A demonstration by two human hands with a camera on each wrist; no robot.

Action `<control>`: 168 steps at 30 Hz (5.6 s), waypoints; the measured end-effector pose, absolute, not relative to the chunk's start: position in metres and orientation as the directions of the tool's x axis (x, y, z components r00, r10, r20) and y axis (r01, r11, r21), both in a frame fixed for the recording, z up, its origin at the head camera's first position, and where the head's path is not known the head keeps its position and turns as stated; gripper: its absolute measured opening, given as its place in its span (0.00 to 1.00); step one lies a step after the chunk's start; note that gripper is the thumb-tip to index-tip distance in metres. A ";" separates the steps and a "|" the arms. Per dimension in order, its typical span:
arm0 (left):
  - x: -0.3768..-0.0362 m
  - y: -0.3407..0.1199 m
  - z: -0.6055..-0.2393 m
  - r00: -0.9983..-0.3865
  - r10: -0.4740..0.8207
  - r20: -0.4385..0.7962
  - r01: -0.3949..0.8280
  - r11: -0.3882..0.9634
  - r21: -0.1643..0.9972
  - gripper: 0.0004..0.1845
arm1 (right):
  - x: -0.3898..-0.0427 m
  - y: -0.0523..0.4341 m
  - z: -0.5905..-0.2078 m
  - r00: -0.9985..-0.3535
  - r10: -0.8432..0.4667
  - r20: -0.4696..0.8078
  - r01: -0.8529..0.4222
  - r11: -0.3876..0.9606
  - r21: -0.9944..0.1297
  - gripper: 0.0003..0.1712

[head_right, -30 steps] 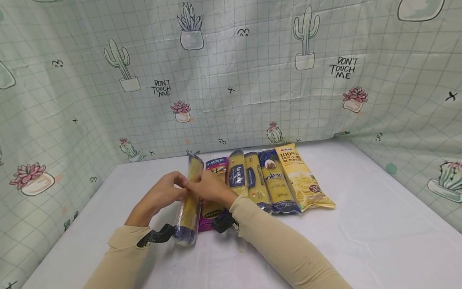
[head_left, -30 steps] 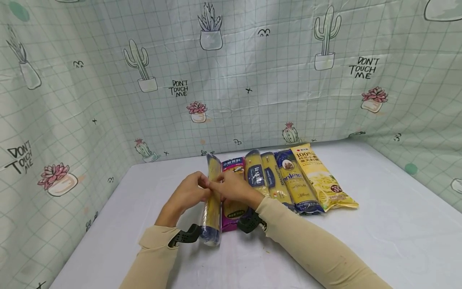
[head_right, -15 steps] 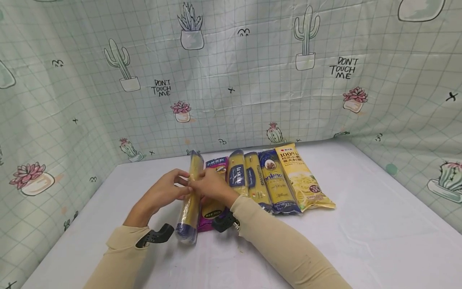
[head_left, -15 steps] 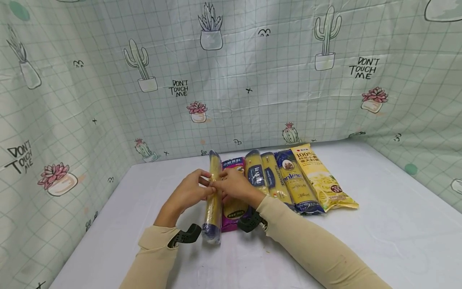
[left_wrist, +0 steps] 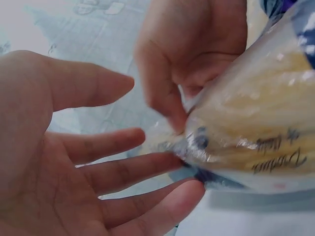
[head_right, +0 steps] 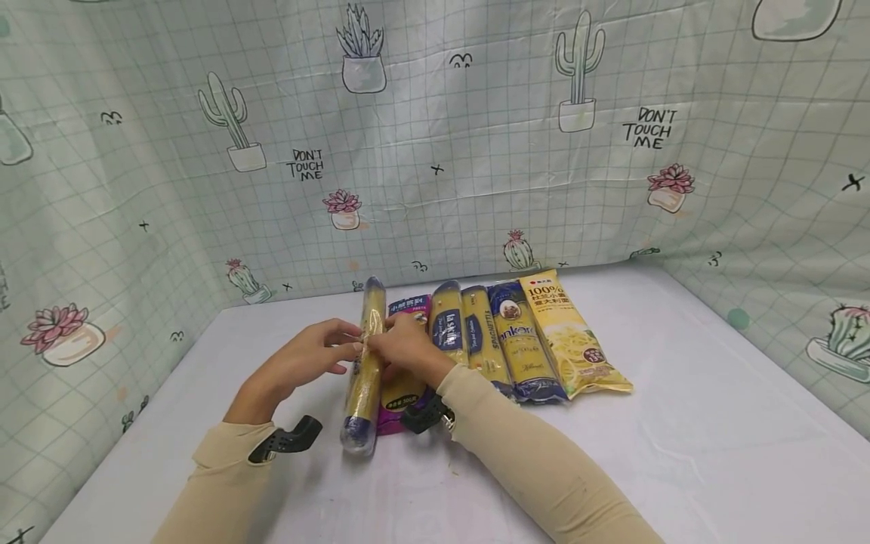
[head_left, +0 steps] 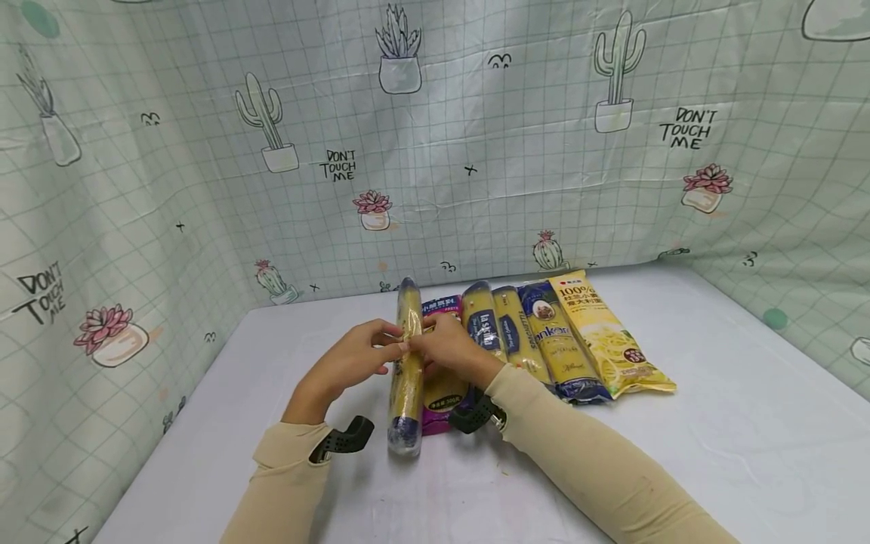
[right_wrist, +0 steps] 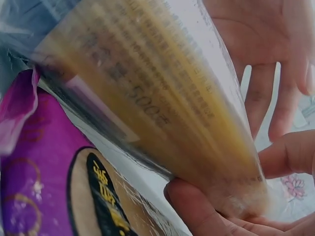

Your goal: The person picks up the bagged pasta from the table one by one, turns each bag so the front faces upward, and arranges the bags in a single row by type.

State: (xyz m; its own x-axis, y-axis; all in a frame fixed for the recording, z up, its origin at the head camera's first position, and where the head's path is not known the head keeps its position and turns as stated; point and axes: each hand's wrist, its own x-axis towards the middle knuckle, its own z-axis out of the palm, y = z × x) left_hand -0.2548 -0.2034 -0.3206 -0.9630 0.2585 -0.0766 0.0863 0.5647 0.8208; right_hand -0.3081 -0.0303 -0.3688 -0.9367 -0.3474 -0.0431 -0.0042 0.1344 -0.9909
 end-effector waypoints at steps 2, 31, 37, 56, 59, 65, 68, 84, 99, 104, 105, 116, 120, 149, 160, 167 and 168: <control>-0.255 -0.207 -0.321 -0.954 0.286 -0.089 0.089 0.555 0.827 0.21 | -0.310 -0.030 -0.370 -0.937 -0.345 -0.048 0.003 0.130 -0.991 0.28; -0.270 -0.232 -0.352 -0.817 0.523 -0.244 0.008 0.432 0.902 0.37 | -0.317 -0.019 -0.362 -0.970 -0.208 -0.126 0.106 0.107 -0.989 0.29; -0.271 -0.226 -0.355 -0.803 0.557 -0.210 0.007 0.361 0.933 0.29 | -0.320 -0.016 -0.360 -0.971 -0.208 -0.121 0.113 0.049 -0.992 0.26; -0.271 -0.210 -0.359 -0.882 0.431 -0.190 -0.143 0.140 0.980 0.30 | -0.321 -0.012 -0.352 -0.968 -0.237 -0.083 0.102 -0.068 -0.992 0.19; -0.273 -0.205 -0.360 -0.911 0.372 -0.180 -0.129 0.157 0.979 0.32 | -0.320 -0.012 -0.351 -0.967 -0.237 -0.097 0.119 -0.082 -0.990 0.20; -0.274 -0.200 -0.363 -0.956 0.258 -0.136 -0.063 0.274 0.960 0.35 | -0.319 -0.009 -0.348 -0.947 -0.306 -0.100 0.137 -0.103 -0.985 0.28; -0.273 -0.198 -0.362 -0.966 0.237 -0.103 -0.027 0.303 0.953 0.34 | -0.320 -0.008 -0.349 -0.940 -0.331 -0.087 0.120 -0.081 -0.990 0.28; -0.272 -0.194 -0.359 -0.978 0.191 -0.085 -0.026 0.296 0.955 0.35 | -0.320 -0.005 -0.349 -0.957 -0.277 -0.085 0.100 -0.039 -0.994 0.21; -0.273 -0.201 -0.361 -0.904 0.387 -0.184 -0.110 0.205 0.973 0.30 | -0.320 -0.012 -0.351 -0.962 -0.249 -0.110 0.140 -0.108 -0.984 0.25; -0.273 -0.200 -0.363 -0.912 0.380 -0.157 -0.101 0.163 0.981 0.28 | -0.318 -0.016 -0.356 -0.968 -0.228 -0.100 0.130 -0.119 -0.984 0.27; -0.273 -0.200 -0.364 -0.915 0.373 -0.154 -0.097 0.168 0.981 0.28 | -0.318 -0.016 -0.357 -0.970 -0.224 -0.097 0.126 -0.116 -0.985 0.27; -0.272 -0.201 -0.363 -0.942 0.306 -0.135 -0.082 0.181 0.980 0.27 | -0.319 -0.015 -0.360 -0.960 -0.274 -0.062 0.070 -0.018 -0.997 0.28; -0.271 -0.203 -0.364 -0.949 0.288 -0.124 -0.072 0.183 0.981 0.28 | -0.317 -0.014 -0.360 -0.954 -0.297 -0.045 0.037 0.034 -0.999 0.28; -0.279 -0.208 -0.368 -0.982 0.168 -0.088 -0.055 0.191 0.980 0.28 | -0.333 -0.010 -0.345 -0.914 -0.381 -0.137 0.034 0.264 -0.964 0.41; -0.279 -0.207 -0.376 -0.975 0.156 -0.161 -0.143 0.118 0.983 0.26 | -0.343 -0.009 -0.353 -0.914 -0.370 -0.170 0.093 0.215 -0.972 0.40; -0.280 -0.214 -0.373 -0.977 0.150 -0.148 -0.132 0.112 0.985 0.25 | -0.344 -0.020 -0.358 -0.943 -0.318 -0.099 0.028 0.221 -0.975 0.36; -0.280 -0.214 -0.372 -0.977 0.148 -0.151 -0.134 0.119 0.984 0.25 | -0.343 -0.021 -0.358 -0.944 -0.317 -0.096 0.021 0.234 -0.972 0.36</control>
State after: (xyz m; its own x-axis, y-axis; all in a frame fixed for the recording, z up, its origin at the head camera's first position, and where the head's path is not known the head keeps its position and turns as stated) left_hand -0.2799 -0.2145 -0.3723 -0.9774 0.1483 -0.1507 -0.1337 0.1186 0.9839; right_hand -0.3433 -0.0205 -0.3582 -0.9437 -0.3165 -0.0961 0.0206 0.2338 -0.9721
